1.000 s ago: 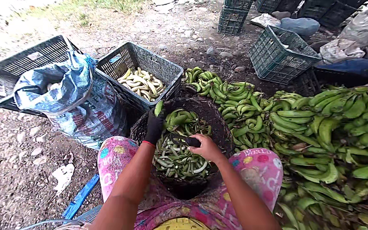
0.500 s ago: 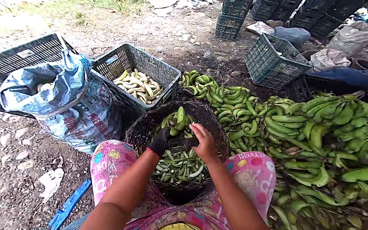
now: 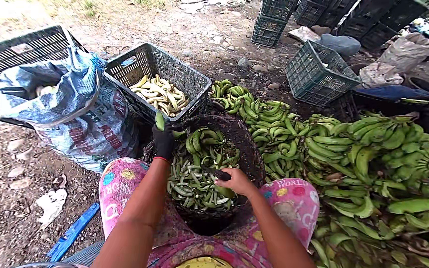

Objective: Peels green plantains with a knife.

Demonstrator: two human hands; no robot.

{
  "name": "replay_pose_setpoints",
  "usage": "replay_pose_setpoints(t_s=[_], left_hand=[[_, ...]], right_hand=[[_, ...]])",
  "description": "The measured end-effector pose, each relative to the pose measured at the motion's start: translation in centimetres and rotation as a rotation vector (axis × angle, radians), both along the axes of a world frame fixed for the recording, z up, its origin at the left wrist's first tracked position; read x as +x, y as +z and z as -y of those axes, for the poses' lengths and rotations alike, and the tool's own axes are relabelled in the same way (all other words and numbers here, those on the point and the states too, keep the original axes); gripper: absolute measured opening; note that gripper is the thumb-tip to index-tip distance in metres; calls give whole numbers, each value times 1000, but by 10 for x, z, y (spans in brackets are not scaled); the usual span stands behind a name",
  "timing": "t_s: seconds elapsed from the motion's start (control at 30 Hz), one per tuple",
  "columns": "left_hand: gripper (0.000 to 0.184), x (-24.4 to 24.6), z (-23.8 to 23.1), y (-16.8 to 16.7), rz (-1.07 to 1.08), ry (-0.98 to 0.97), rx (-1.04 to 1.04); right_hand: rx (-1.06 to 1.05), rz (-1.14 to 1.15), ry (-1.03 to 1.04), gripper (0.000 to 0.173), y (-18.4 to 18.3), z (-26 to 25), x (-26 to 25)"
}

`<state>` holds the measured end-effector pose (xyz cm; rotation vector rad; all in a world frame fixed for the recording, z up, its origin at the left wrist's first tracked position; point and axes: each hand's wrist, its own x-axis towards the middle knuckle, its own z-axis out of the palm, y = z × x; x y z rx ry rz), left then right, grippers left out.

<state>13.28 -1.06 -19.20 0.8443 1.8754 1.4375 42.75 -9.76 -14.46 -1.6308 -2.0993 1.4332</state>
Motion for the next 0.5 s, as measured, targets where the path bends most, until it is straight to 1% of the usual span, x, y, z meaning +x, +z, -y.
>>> replay_pose_setpoints(t_s=[0.03, 0.07, 0.13, 0.17, 0.2, 0.23, 0.27, 0.33, 0.37, 0.4, 0.43, 0.5], left_hand=[[84, 2, 4, 10, 71, 19, 37], [85, 5, 7, 17, 128, -2, 83], [74, 14, 10, 23, 227, -102, 159], [68, 19, 11, 22, 275, -148, 158], [64, 25, 13, 23, 326, -184, 147], [62, 32, 16, 26, 391, -211, 138], [59, 39, 20, 32, 481, -245, 140], [51, 47, 22, 39, 710, -325, 208], [47, 50, 22, 39, 801, -363, 251], [45, 52, 22, 39, 840, -406, 290], [45, 53, 23, 40, 818, -455, 322], [49, 54, 27, 46, 662, -539, 358]], right_hand=[[-27, 24, -86, 48, 2, -4, 8], [-32, 102, -186, 53, 5, -11, 15], [-1, 350, -357, 69, 11, -28, 27], [21, 424, -418, 74, 12, -33, 31], [52, 415, -463, 75, 14, -36, 34], [103, 334, -495, 73, 15, -37, 33], [176, 203, -511, 67, 15, -35, 29], [354, -44, -479, 56, 4, -28, 13], [431, -125, -441, 53, -5, -25, 2], [476, -164, -402, 53, -14, -21, -8], [482, -163, -375, 53, -20, -19, -18], [394, -95, -353, 53, -29, -22, -30]])
